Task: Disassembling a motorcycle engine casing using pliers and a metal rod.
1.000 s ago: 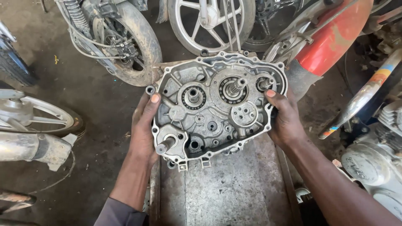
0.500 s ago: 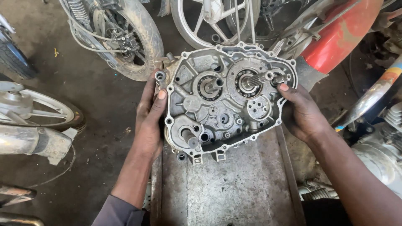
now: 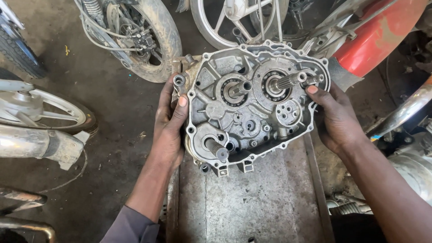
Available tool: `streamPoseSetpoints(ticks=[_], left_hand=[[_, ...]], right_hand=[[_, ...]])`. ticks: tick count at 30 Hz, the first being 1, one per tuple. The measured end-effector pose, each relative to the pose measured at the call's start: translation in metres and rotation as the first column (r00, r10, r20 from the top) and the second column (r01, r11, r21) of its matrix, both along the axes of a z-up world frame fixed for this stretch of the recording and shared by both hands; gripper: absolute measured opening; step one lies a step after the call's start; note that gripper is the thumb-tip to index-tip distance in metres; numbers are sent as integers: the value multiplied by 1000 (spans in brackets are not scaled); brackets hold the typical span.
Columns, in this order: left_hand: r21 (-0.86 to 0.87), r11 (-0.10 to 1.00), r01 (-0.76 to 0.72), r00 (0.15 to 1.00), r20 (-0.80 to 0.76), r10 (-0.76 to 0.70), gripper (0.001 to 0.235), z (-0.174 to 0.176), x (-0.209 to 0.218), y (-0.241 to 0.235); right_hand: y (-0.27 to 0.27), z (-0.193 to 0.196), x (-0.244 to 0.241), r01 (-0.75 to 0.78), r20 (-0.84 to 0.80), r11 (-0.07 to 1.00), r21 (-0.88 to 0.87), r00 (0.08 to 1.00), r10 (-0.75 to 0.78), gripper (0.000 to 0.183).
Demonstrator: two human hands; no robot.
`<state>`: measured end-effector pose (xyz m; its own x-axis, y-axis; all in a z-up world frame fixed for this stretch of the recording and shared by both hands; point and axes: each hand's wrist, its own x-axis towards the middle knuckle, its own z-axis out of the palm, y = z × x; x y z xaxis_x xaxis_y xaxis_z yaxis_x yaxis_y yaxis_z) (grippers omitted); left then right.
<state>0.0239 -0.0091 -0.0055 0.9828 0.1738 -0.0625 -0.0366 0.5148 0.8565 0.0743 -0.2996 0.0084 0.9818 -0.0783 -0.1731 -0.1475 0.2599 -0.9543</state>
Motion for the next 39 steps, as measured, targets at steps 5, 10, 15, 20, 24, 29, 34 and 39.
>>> streamPoseSetpoints(ticks=[5,10,15,20,24,29,34,39], left_hand=[[-1,1000,-2,1000,1,2,86,-3,-4,1],[-50,999,1,1000,-8,-1,81,5,-7,2],[83,996,-26,999,-19,28,80,2,-9,3],[-103,994,-45,988,-150,29,72,28,-14,-18],[-75,991,-107,945,-319,78,65,37,-17,-20],[-101,987,-129,938,-335,88,62,36,-11,-14],[-117,978,-173,916,-385,116,58,36,-11,-14],[68,971,-229,888,-394,237,28,24,-4,7]], right_hand=[[0,8,-8,10,-31,985,-173,999,-15,47],[-4,1,-7,54,42,952,-301,998,-43,43],[3,2,-13,129,99,933,-336,990,-101,27],[0,1,-6,116,100,938,-328,991,-88,29],[-8,-16,10,76,133,934,-350,991,-31,36],[8,-10,6,88,131,933,-350,990,-45,38],[6,-20,12,111,138,937,-330,988,-68,40],[16,-9,9,109,135,935,-338,989,-67,49]])
